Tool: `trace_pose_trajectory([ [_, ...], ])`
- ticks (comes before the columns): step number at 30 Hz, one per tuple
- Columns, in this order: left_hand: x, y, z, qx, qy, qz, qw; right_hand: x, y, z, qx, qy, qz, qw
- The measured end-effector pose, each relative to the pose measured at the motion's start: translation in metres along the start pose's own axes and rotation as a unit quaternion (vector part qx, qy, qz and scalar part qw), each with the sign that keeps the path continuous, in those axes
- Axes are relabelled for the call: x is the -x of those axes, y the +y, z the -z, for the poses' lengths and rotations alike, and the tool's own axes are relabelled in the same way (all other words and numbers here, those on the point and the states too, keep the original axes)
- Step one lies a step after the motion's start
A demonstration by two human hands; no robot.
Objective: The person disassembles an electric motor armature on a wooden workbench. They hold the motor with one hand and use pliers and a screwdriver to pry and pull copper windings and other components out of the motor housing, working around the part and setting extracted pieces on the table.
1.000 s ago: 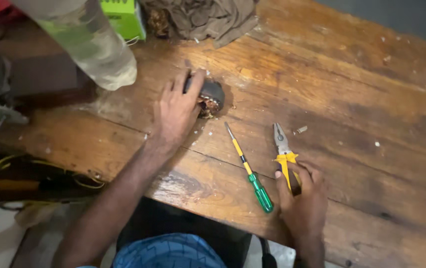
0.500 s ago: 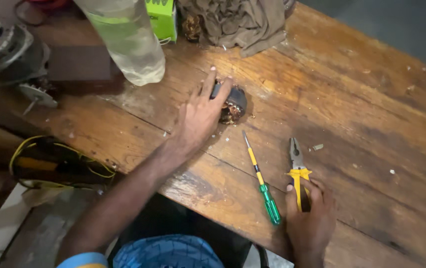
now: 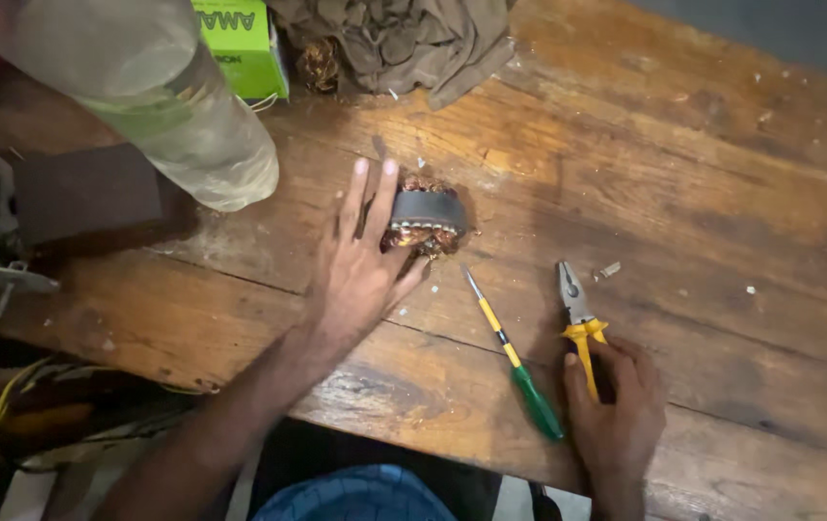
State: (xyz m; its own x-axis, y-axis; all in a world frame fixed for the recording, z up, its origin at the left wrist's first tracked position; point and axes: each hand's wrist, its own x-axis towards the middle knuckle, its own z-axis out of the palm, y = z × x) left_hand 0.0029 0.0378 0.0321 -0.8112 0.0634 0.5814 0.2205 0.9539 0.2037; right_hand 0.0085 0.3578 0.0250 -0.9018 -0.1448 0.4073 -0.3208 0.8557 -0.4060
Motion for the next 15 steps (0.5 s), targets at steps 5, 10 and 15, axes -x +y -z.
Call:
trace_pose_trajectory([
  [5,0.003,-0.004,-0.007,0.059,0.003,-0.016,0.998,0.004,-0.003,-0.001,0.01,0.003,0.011,1.0],
  [10,0.005,-0.006,-0.015,0.077,0.026,-0.017,0.997,0.009,-0.006,-0.001,0.0,0.011,0.013,1.0],
  [15,0.006,-0.009,-0.023,0.047,0.04,-0.03,0.998,0.013,-0.008,0.001,0.02,0.012,0.019,1.0],
])
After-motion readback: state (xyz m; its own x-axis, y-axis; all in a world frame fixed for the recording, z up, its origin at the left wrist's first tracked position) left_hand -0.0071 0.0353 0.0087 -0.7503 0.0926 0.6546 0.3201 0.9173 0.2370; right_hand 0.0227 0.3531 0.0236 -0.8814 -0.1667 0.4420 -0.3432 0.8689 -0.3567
